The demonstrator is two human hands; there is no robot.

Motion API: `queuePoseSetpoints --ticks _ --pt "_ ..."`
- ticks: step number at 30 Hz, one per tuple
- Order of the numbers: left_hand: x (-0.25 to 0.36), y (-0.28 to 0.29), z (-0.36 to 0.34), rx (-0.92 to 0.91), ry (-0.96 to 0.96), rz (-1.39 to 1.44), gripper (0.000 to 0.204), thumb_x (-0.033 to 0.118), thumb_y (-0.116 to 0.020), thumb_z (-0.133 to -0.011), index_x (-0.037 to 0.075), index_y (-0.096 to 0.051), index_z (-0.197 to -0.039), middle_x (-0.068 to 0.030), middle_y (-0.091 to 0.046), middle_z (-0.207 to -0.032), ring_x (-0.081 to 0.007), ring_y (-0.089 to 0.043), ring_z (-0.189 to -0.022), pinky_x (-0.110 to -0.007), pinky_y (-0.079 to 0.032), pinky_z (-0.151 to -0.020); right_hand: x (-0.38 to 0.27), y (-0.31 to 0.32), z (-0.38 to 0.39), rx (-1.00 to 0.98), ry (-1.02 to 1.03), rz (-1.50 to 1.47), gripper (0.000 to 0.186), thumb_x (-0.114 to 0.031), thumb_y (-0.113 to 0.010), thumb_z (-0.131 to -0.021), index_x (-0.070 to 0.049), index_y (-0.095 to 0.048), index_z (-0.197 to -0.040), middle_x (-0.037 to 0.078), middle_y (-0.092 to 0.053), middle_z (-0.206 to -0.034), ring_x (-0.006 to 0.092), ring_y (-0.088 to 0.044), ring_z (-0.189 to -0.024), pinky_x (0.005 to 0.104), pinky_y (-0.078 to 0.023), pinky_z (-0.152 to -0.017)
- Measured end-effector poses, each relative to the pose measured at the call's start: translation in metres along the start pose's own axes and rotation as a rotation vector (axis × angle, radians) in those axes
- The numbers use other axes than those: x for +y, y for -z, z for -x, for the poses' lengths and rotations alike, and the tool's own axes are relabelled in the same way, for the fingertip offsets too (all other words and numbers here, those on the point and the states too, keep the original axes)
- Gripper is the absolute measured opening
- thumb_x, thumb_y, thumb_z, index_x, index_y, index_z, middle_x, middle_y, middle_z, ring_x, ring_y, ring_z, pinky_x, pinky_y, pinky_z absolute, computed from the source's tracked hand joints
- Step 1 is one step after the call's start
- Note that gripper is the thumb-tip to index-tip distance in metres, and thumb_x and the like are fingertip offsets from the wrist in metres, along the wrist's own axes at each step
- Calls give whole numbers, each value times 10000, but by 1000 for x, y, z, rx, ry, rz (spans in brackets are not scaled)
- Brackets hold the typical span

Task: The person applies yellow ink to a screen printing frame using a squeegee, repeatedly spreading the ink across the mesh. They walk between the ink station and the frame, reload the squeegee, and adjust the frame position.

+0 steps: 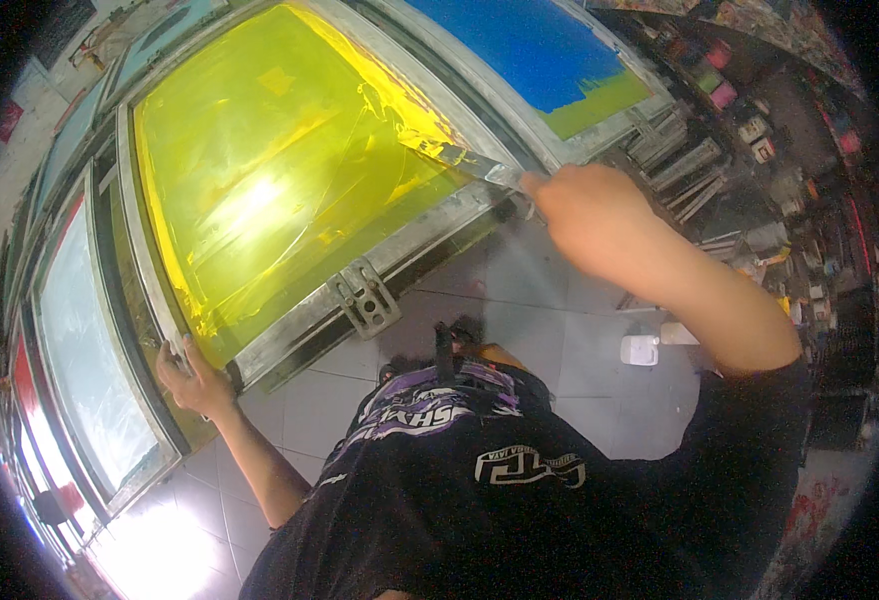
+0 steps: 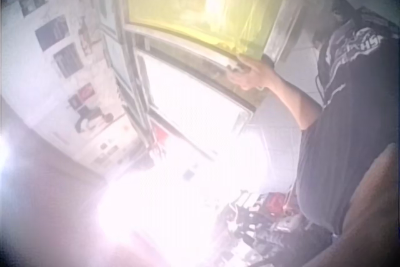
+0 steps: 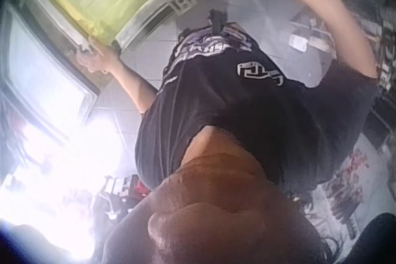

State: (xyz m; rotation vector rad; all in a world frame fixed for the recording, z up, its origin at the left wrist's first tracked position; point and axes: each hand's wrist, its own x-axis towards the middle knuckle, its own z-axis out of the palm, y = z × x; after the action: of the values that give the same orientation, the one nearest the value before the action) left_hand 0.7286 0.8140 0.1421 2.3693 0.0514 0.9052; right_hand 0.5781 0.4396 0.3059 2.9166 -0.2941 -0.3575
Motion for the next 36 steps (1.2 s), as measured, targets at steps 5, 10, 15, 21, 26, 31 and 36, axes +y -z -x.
queuePoseSetpoints --ticks 5,10,15,21,26,31,36 --pt "0 -1 1 -14 26 23 418 319 -572 -802 3 -517 -1070 -146 -536 -1050 -298 -523 -959 -408 -380 -814 -12 3 -24 23 -13 -21 431 -13 -481 -684 -15 -510 -1113 203 -568 -751 358 -570 -727 444 -448 -618" --pt "3 1 2 -29 86 -22 427 347 -560 -806 29 -510 -1085 -120 -526 -1084 -280 -508 -990 -420 -329 -849 -19 -2 -54 102 25 -67 181 -34 -455 -737 5 -581 -861 204 -596 -758 357 -593 -766 447 -470 -656" --pt "-1 -1 1 -37 53 -57 441 370 -547 -809 43 -504 -1102 -103 -509 -1114 -271 -480 -1039 -434 -283 -882 -10 -10 -81 231 -75 -167 185 -57 -465 -756 4 -583 -885 211 -598 -819 364 -589 -777 439 -471 -670" --pt "3 1 2 -15 61 -112 454 375 -546 -809 16 -521 -1085 -143 -524 -1096 -303 -498 -1022 -423 -344 -862 21 -43 -66 281 -128 -888 370 -175 -504 -840 -30 -482 -1179 165 -615 -866 238 -606 -612 348 -474 -574" --pt "5 0 1 -7 24 -135 462 375 -550 -808 -5 -531 -1070 -166 -537 -1073 -320 -514 -1003 -413 -383 -847 -11 -65 -36 239 -347 -1362 388 -90 -561 -817 1 -479 -1185 129 -615 -837 134 -565 -544 267 -456 -542" --pt "4 1 0 -13 28 -107 445 354 -563 -806 -9 -535 -1062 -171 -537 -1066 -323 -517 -988 -411 -391 -837 -23 -92 -35 413 -285 -1235 429 -73 -547 -815 6 -437 -1223 125 -608 -807 119 -567 -577 260 -448 -513" --pt "3 0 1 15 -8 -114 427 334 -576 -802 -8 -541 -1055 -173 -545 -1050 -316 -526 -966 -400 -404 -822 -26 -89 -20 279 -365 -1533 473 -94 -593 -794 -4 -435 -1231 103 -586 -782 108 -531 -541 245 -420 -452"
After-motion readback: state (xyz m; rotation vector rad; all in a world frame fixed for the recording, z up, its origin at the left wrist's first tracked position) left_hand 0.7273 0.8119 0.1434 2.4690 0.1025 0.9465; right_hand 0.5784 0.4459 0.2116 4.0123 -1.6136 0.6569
